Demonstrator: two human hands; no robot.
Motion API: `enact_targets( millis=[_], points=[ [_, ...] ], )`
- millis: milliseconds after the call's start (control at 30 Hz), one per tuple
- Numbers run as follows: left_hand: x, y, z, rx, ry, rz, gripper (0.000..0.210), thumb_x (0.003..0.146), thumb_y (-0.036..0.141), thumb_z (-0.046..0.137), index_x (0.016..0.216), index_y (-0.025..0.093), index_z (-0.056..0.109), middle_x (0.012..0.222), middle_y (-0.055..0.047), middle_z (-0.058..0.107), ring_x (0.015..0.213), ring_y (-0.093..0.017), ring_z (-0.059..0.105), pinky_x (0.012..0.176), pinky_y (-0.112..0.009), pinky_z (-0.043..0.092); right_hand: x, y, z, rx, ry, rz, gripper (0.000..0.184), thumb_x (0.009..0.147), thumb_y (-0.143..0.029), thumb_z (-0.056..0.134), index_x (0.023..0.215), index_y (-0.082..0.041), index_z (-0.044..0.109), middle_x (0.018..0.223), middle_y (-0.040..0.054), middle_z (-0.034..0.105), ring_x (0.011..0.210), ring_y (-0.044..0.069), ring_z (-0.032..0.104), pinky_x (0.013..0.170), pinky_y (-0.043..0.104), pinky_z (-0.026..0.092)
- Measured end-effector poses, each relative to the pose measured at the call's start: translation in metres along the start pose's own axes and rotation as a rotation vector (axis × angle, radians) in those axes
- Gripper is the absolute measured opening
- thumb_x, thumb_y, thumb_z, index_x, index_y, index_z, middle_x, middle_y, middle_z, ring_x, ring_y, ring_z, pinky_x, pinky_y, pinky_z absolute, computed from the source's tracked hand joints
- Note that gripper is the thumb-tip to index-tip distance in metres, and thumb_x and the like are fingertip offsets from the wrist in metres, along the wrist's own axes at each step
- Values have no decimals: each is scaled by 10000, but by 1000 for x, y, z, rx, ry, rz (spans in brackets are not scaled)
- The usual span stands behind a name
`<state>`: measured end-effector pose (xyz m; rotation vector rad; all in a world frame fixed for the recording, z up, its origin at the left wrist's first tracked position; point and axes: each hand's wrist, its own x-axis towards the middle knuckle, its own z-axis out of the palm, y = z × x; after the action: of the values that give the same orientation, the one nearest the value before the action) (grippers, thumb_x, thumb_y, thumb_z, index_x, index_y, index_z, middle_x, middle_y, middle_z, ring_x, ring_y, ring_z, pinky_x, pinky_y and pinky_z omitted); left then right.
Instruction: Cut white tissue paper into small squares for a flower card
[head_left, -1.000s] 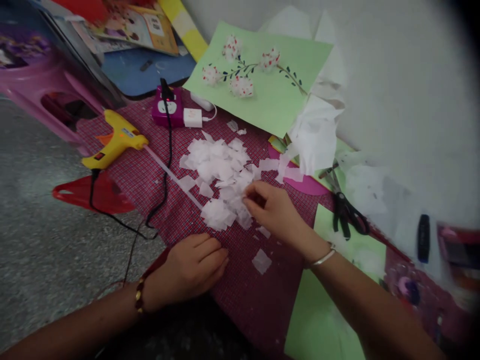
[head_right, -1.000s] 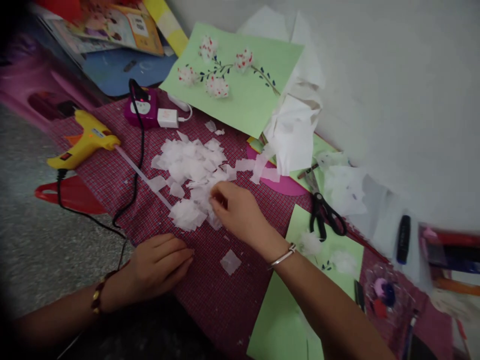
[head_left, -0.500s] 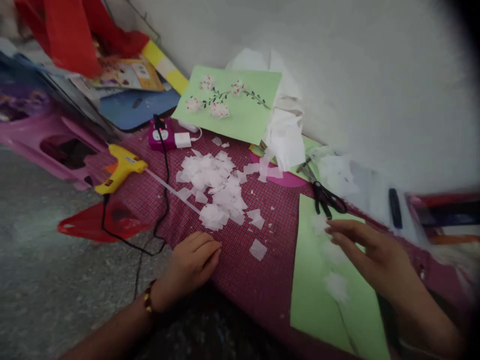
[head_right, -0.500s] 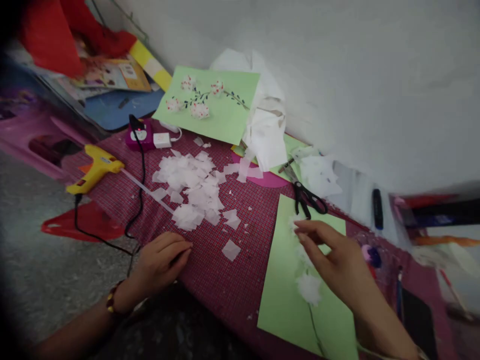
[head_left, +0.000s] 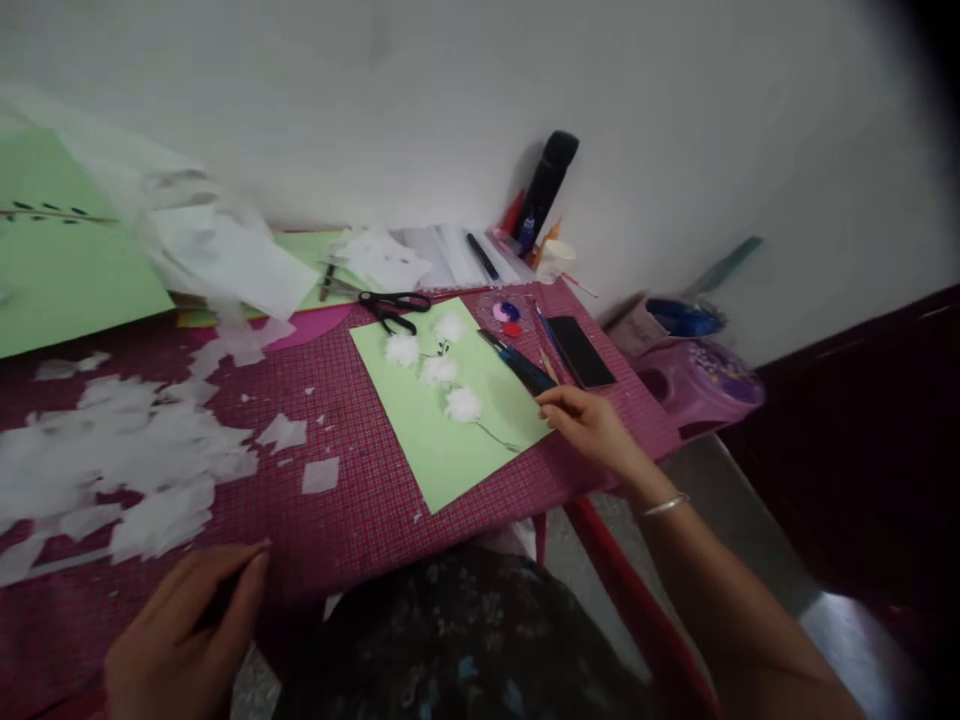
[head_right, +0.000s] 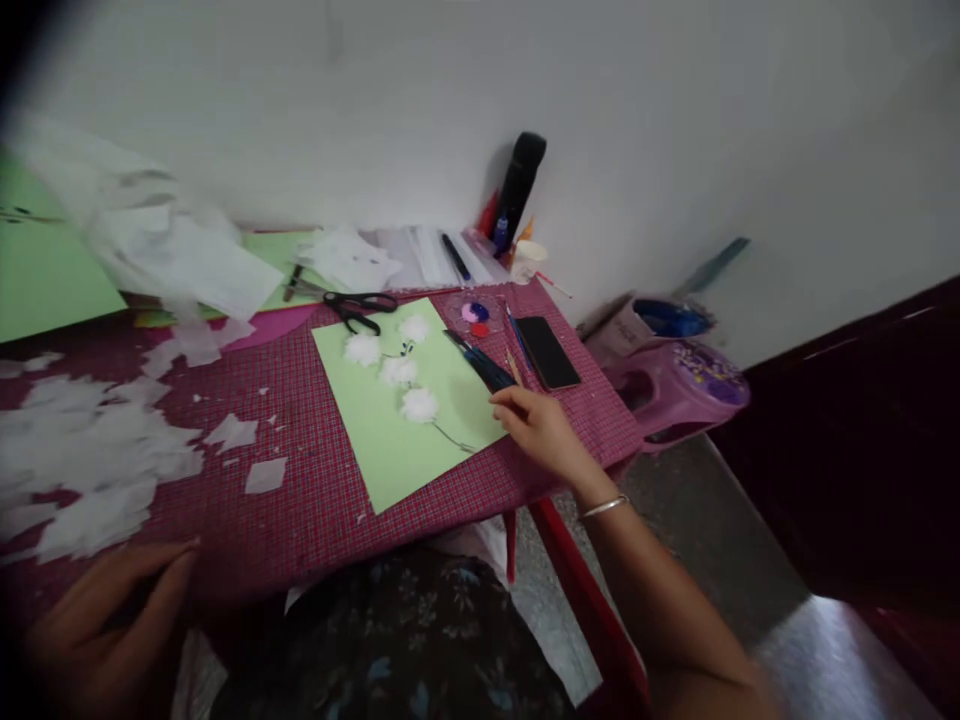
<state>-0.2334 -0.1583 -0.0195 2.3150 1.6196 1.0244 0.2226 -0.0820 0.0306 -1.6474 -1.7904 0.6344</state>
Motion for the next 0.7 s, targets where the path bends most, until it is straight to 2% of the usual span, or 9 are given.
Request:
enact_targets(
  millis=[67, 167, 267, 333, 433, 533, 600, 700],
  points=[
    [14, 22, 0, 35, -19, 77, 100, 947, 271, 569, 994, 234, 649, 906, -18, 706, 807, -194, 680, 775, -338, 549, -5, 7, -2, -24, -27, -49, 196, 915, -278, 540, 1011, -184, 683, 842, 51, 738, 730, 204, 683, 661, 336, 537],
    [43, 57, 4, 83, -76, 279, 131, 958, 264, 566, 1030, 213, 663, 938, -28, 701, 824, -164, 683, 783, -288, 549, -7, 14, -2, -95, -101, -171, 196, 932, -221, 524, 1043, -180, 680, 959, 83, 748, 838, 224, 702, 761, 371, 556],
    [77, 86, 13, 114, -153, 365, 143, 960, 213, 551, 1036, 181, 667, 949, -45, 705, 843, -167, 680, 789, -294, 554, -10, 22, 1, -158, -162, -315, 197, 948, -179, 506, 1038, -174, 681, 1008, 104, 726, 917, 239, 693, 842, 399, 553],
    [99, 102, 22, 147, -223, 404, 165, 969, 204, 521, 1000, 170, 679, 935, -53, 709, 830, -175, 675, 763, -304, 556, -14, 27, 6, -164, -129, -366, 191, 955, -170, 501, 1024, -170, 679, 990, 108, 708, 927, 246, 681, 851, 409, 553],
    [123, 119, 36, 215, -383, 413, 235, 991, 218, 465, 932, 168, 687, 898, -61, 706, 797, -183, 662, 708, -309, 548, -20, 34, 11, -143, -83, -389, 173, 958, -170, 511, 1014, -172, 675, 993, 112, 691, 935, 255, 661, 857, 428, 551],
    [135, 127, 48, 245, -494, 378, 242, 993, 215, 459, 916, 156, 681, 874, -67, 687, 786, -181, 655, 699, -299, 544, -23, 37, 10, -64, -99, -405, 154, 959, -169, 531, 1025, -170, 671, 998, 108, 686, 940, 249, 650, 859, 420, 550],
    [136, 128, 58, 221, -504, 328, 231, 988, 191, 450, 965, 149, 676, 864, -62, 665, 767, -170, 651, 679, -279, 540, -23, 38, 7, -5, -107, -404, 153, 961, -166, 534, 1034, -166, 668, 990, 103, 687, 938, 244, 647, 848, 407, 550],
    [137, 125, 73, 172, -431, 242, 264, 980, 138, 414, 1096, 145, 651, 849, -45, 625, 738, -151, 642, 654, -256, 532, -22, 37, 4, 48, -116, -391, 155, 963, -167, 532, 1044, -171, 664, 980, 95, 686, 934, 235, 646, 839, 395, 547]
  ],
)
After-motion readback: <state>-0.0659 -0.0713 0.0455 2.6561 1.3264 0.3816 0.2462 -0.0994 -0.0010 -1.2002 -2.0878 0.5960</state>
